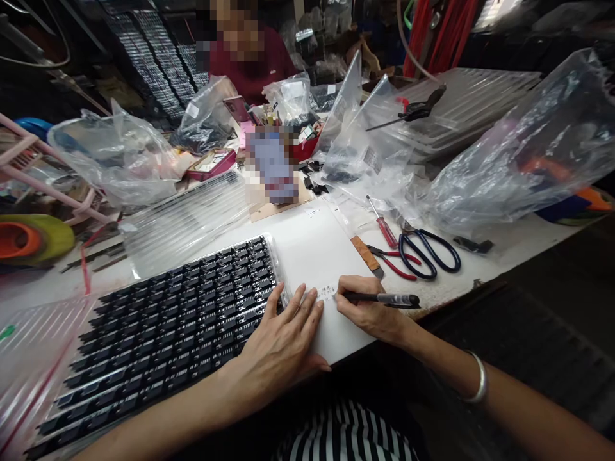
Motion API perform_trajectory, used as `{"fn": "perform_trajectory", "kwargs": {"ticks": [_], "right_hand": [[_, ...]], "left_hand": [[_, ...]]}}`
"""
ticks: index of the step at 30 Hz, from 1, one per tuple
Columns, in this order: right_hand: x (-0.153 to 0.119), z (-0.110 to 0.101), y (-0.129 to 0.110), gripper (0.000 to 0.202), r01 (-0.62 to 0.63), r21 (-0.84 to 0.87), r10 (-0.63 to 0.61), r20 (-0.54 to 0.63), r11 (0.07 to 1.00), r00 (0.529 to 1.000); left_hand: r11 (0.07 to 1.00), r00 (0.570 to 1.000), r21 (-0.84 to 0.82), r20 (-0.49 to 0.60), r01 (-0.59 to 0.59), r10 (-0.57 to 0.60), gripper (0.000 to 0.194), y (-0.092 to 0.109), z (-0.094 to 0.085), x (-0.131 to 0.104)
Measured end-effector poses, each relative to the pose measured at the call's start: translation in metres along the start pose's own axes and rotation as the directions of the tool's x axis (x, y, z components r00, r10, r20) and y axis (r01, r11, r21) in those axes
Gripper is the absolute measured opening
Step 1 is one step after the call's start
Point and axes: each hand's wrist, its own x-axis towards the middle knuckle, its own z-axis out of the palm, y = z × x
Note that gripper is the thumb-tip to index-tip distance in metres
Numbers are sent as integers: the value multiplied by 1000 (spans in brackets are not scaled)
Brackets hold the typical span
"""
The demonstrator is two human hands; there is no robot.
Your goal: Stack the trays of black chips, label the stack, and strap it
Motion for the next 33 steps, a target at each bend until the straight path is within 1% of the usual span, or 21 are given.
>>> {"fn": "perform_trajectory", "kwargs": {"ticks": [6, 11, 13, 20, 24, 30, 33], "right_hand": [[0, -1, 1, 20, -10, 4, 10, -11, 1000, 1000], [-1, -3, 3, 18, -65, 57, 69, -79, 996, 994], [-1, -3, 4, 19, -77, 45, 81, -93, 996, 992], [-2, 0, 3, 20, -68, -48, 65, -64, 997, 996], [-3, 0, 3, 20, -56, -48, 53, -59, 997, 997], [-2, 0, 4, 19, -65, -68, 57, -113, 996, 992], [-1, 1, 4, 19, -69, -80, 60, -112, 994, 992]], "left_hand": [[1000, 1000, 0, 1, -1, 1, 79, 0, 0, 0], [1000, 1000, 4, -10, -2, 2, 79, 0, 2, 0], [1000, 1000, 8, -12, -3, 3, 79, -1, 3, 0], [1000, 1000, 19, -18, -8, 9, 79, 0, 4, 0], [1000, 1000, 20, -15, -9, 10, 79, 1, 4, 0], [1000, 1000, 27, -17, -12, 12, 79, 0, 3, -1], [1000, 1000, 24, -13, -5, 5, 79, 1, 3, -1]]}}
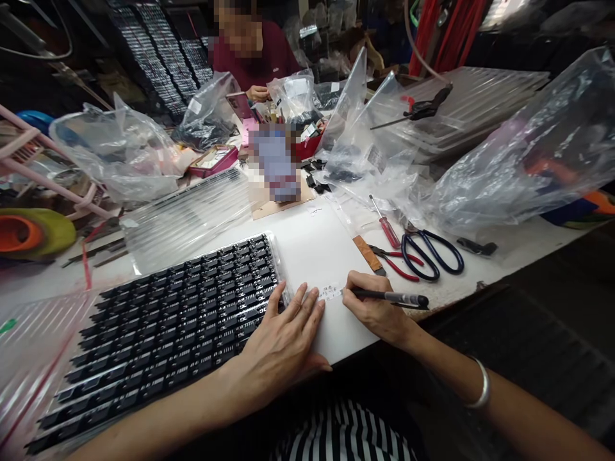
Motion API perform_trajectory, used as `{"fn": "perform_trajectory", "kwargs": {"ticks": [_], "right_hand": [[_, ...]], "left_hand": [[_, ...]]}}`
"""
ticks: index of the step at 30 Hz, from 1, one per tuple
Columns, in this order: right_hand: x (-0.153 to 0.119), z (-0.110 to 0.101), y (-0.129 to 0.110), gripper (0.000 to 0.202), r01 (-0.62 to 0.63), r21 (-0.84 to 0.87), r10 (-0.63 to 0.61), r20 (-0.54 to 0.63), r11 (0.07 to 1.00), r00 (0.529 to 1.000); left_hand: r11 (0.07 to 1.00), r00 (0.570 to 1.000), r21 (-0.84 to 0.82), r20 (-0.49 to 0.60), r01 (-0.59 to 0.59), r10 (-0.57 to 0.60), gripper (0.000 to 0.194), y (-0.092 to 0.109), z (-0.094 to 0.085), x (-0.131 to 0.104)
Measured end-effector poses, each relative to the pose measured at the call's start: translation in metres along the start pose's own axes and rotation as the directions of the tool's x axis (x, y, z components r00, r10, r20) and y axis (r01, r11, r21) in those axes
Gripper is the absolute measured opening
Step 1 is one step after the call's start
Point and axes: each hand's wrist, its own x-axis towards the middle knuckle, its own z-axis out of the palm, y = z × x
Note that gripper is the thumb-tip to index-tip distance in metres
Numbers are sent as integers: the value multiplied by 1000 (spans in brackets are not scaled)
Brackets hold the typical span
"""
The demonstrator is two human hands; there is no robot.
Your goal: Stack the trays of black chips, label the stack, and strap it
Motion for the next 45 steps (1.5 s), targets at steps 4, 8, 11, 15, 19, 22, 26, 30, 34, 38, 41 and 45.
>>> {"fn": "perform_trajectory", "kwargs": {"ticks": [4, 8, 11, 15, 19, 22, 26, 30, 34, 38, 41, 45], "right_hand": [[-2, 1, 0, 19, -11, 24, 11, 20, 1000, 1000], [4, -9, -1, 19, -63, 109, 62, 14, 992, 998], [25, -25, 1, 24, -130, 48, 127, 65, 990, 990], [60, -43, 10, 35, -167, -376, 213, 83, 911, 973], [71, -44, 18, 37, -152, -441, 194, 51, 884, 980], [61, -37, 20, 32, -182, -436, 169, -68, 881, 983], [38, -21, 16, 28, -58, -395, -17, -182, 917, 983], [18, 1, 14, 19, 255, -327, -243, 77, 910, 967], [14, 12, 20, 18, 332, -389, -308, 125, 859, 943], [13, 11, 25, 21, 347, -392, -327, 119, 852, 938], [10, 12, 30, 23, 342, -401, -331, 98, 850, 938], [15, 7, 30, 25, 287, -305, -285, 54, 908, 957]], "left_hand": [[1000, 1000, -4, 2, 9, -9, 80, 0, 1, 1], [1000, 1000, -14, -6, 16, -16, 81, 0, 4, 1], [1000, 1000, -19, -8, 15, -15, 82, 0, 5, 0], [999, 1000, -35, 19, 19, -19, 81, 0, 3, 0], [998, 999, -51, 43, 23, -21, 83, 0, 0, 1], [998, 998, -52, 59, 24, -21, 83, 0, -1, 1], [998, 997, -50, 69, 32, -28, 85, 0, -5, 3], [998, 998, -33, 44, 47, -46, 79, 2, -16, 5], [997, 997, -26, 14, 71, -70, 74, 2, -38, -2], [969, 974, -102, -12, 223, -226, 63, -11, -60, -41], [831, 827, -135, -98, 540, -553, 53, -28, -64, -102], [380, 296, -178, -371, 908, -880, 43, -42, -46, -223]]}}
